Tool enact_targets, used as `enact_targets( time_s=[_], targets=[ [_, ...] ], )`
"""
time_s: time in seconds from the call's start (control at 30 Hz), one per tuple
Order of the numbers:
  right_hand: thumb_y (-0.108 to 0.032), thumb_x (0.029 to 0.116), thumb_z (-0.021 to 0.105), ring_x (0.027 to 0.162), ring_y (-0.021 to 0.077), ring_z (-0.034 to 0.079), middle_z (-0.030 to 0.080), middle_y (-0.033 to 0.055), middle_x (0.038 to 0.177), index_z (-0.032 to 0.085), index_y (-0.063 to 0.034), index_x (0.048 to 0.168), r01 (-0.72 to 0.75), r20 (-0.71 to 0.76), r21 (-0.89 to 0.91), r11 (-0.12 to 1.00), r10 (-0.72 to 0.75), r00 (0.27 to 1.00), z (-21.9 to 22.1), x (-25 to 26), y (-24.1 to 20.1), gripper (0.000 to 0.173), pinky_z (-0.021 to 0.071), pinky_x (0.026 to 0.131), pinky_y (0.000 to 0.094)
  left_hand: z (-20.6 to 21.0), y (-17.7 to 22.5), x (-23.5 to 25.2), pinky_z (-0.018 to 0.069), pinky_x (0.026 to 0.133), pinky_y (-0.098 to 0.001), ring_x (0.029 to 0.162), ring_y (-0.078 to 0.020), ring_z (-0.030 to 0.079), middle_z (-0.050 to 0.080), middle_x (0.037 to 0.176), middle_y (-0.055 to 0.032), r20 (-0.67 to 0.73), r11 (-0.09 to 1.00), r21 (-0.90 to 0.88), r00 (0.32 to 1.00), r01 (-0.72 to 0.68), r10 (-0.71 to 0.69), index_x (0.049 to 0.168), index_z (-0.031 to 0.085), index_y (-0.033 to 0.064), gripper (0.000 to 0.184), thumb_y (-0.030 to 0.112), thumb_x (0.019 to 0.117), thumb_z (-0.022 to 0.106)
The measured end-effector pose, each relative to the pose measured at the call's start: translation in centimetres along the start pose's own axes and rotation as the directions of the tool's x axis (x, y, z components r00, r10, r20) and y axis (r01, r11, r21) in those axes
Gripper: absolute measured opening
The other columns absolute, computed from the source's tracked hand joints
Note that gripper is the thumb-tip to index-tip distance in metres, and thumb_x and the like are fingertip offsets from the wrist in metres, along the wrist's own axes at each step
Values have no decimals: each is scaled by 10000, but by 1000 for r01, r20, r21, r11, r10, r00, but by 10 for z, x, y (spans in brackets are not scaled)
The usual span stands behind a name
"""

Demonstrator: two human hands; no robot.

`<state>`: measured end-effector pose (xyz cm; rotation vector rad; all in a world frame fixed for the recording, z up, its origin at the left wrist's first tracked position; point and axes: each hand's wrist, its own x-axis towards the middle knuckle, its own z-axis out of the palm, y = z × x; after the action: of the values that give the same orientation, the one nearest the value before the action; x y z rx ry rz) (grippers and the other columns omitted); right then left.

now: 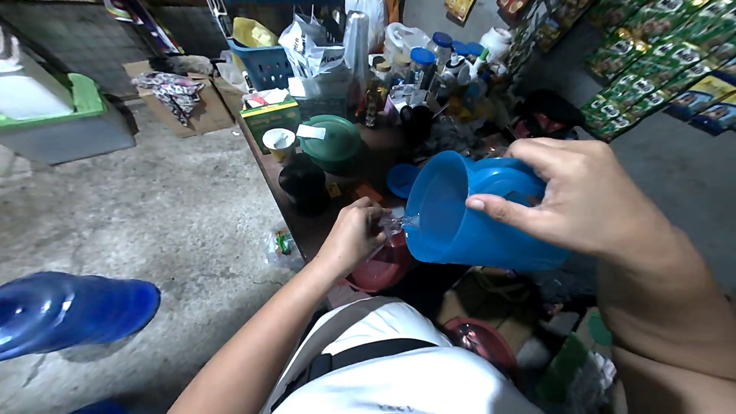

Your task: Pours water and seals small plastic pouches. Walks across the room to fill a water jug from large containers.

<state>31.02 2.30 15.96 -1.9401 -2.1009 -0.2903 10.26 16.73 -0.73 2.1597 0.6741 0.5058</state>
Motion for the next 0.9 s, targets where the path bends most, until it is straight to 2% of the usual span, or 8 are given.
enact_targets(
  time_s=[0.1,0.27,0.43,0.53,0.63,0.9],
  targets=[
    [-575,903,626,662,97,582,603,-22,761,667,-124,917,29,20,-4,1000,-29,999,0,-2,4,453,472,563,314,1,-1,-2,585,768,-342,866,-166,674,686,1075,-98,-27,1000,-6,999,-23,23,1106,759,29,305,-14,806,802],
    [-579,905,627,660,92,581,600,-16,757,667,-123,914,12,26,-1,1000,-12,1000,0,0,-3,459,457,553,288,5,-2,-7,582,783,-375,864,-182,675,698,1024,-98,-84,999,-19,995,-49,47,1063,760,14,287,-3,783,820],
    [-580,904,625,649,92,569,583,-20,749,655,-128,898,2,40,-9,1000,-2,999,0,0,-7,453,443,541,287,6,-1,-11,577,764,-355,841,-166,665,691,1006,-85,-95,999,-17,995,-36,34,1059,760,22,288,-6,780,823],
    [-575,905,628,650,107,574,586,-7,749,661,-115,887,0,31,0,1000,0,1000,-1,3,-12,462,443,540,294,6,0,-12,574,752,-355,830,-167,660,689,1011,-91,-98,999,-13,994,-41,40,1067,763,21,291,-2,783,821],
    [-586,906,621,647,106,565,574,-7,750,646,-118,882,2,31,-10,1000,-1,1000,-1,3,-13,470,433,532,290,4,1,-12,598,746,-326,821,-156,681,685,1075,-109,-56,1000,-5,998,-11,11,1105,749,18,289,-8,821,794],
    [-586,908,619,644,114,574,580,-4,748,651,-114,890,20,41,-23,1000,-19,999,-1,6,-16,474,439,528,297,4,1,-14,587,765,-335,847,-162,674,686,1092,-105,-56,1000,1,998,8,-8,1117,751,29,299,-14,823,785]
  ],
)
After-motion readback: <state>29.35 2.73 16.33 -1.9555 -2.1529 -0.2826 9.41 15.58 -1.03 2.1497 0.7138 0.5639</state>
